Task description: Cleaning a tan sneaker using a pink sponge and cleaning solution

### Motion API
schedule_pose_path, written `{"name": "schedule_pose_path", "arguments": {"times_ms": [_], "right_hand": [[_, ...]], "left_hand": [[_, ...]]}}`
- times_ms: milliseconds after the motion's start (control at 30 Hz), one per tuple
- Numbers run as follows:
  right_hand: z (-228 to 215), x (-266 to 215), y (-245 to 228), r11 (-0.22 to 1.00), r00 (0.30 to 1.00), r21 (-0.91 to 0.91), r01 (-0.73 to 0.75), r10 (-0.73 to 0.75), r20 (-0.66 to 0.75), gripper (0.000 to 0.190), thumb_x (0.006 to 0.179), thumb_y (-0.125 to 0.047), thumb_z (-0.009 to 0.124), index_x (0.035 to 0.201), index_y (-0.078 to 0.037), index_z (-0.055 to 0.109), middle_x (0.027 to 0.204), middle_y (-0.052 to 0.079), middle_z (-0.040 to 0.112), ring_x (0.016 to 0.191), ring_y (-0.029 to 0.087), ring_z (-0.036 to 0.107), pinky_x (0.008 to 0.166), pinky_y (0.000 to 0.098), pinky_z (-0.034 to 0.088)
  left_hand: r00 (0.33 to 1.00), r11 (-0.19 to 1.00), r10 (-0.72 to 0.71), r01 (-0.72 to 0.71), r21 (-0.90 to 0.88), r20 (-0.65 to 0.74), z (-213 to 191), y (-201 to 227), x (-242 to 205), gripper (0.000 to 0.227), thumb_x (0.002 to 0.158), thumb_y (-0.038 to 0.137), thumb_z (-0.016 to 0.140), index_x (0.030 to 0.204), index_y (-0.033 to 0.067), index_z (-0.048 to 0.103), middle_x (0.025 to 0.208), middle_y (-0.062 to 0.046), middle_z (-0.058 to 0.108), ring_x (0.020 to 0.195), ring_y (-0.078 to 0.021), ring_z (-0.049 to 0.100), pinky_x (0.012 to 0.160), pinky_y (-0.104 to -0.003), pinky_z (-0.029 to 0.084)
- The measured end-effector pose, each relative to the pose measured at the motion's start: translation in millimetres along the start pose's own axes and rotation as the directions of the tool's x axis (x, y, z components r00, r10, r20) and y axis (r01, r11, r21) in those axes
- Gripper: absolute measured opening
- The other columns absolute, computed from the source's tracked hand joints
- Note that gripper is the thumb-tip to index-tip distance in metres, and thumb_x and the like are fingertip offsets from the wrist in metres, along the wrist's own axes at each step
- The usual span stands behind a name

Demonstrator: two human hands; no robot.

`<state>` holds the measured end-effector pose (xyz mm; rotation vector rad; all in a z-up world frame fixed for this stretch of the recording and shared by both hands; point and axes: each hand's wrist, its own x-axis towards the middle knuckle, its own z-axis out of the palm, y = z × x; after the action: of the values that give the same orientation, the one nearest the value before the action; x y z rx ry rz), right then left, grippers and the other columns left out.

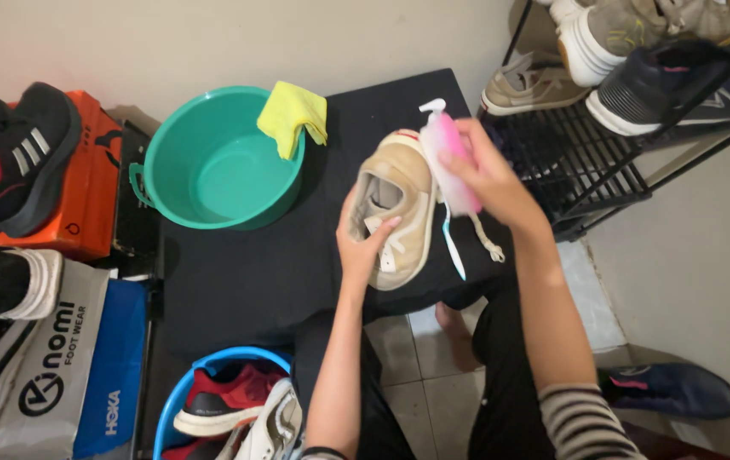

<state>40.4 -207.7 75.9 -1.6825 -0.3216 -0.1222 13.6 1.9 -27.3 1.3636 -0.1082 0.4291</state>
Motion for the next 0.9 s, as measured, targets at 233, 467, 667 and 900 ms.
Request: {"name": "schedule_pose_path", "arguments": {"times_ms": [233, 467, 667, 900], "right_hand": [[4, -14, -15, 0.979, 0.997, -0.197, 0.050, -0.059, -0.041, 0.046, 0.095, -0.030, 0.073, 0.134, -0.017, 0.051, 0.107, 0.012, 0.073, 0.090, 0.019, 0.066, 0.079, 0.0402, 0.055], [22, -17, 17, 0.992, 0.946, -0.003, 0.129, -0.124, -0.300, 0.042, 0.102, -0.033, 0.063, 0.135, -0.011, 0.047, 0.116, 0.016, 0.069, 0.101, 0.021, 0.064, 0.090, 0.0413, 0.054], [36, -19, 43, 0.976, 0.860, -0.082, 0.204, -0.218, -0.462, 0.050, 0.100, -0.030, 0.066, 0.139, -0.008, 0.043, 0.117, 0.023, 0.068, 0.105, 0.030, 0.067, 0.092, 0.0458, 0.053], [45, -30, 38, 0.955, 0.803, -0.061, 0.291, -0.278, -0.528, 0.051, 0.099, -0.041, 0.063, 0.136, -0.011, 0.045, 0.110, 0.017, 0.070, 0.100, 0.021, 0.064, 0.089, 0.0386, 0.052]], "left_hand": [[0.990, 0.997, -0.069, 0.071, -0.008, 0.120, -3, -6, 3, 0.097, 0.066, 0.015, 0.093, 0.150, 0.0070, 0.046, 0.140, -0.023, 0.058, 0.132, -0.0315, 0.054, 0.116, -0.048, 0.039], [0.974, 0.959, -0.225, 0.216, 0.182, 0.033, 6, 11, -8, 0.108, 0.062, 0.025, 0.096, 0.150, 0.0117, 0.035, 0.142, -0.022, 0.055, 0.133, -0.0361, 0.052, 0.117, -0.049, 0.036], [0.990, 0.855, -0.136, 0.097, 0.510, 0.039, 28, 16, -32, 0.162, 0.046, 0.046, 0.101, 0.159, 0.0003, -0.006, 0.152, -0.041, 0.031, 0.141, -0.0514, 0.037, 0.121, -0.058, 0.024], [0.999, 0.677, -0.048, 0.026, 0.735, 0.009, 39, 17, -39, 0.160, 0.044, 0.049, 0.102, 0.155, -0.0152, 0.005, 0.148, -0.044, 0.035, 0.138, -0.0542, 0.041, 0.119, -0.061, 0.023]]}}
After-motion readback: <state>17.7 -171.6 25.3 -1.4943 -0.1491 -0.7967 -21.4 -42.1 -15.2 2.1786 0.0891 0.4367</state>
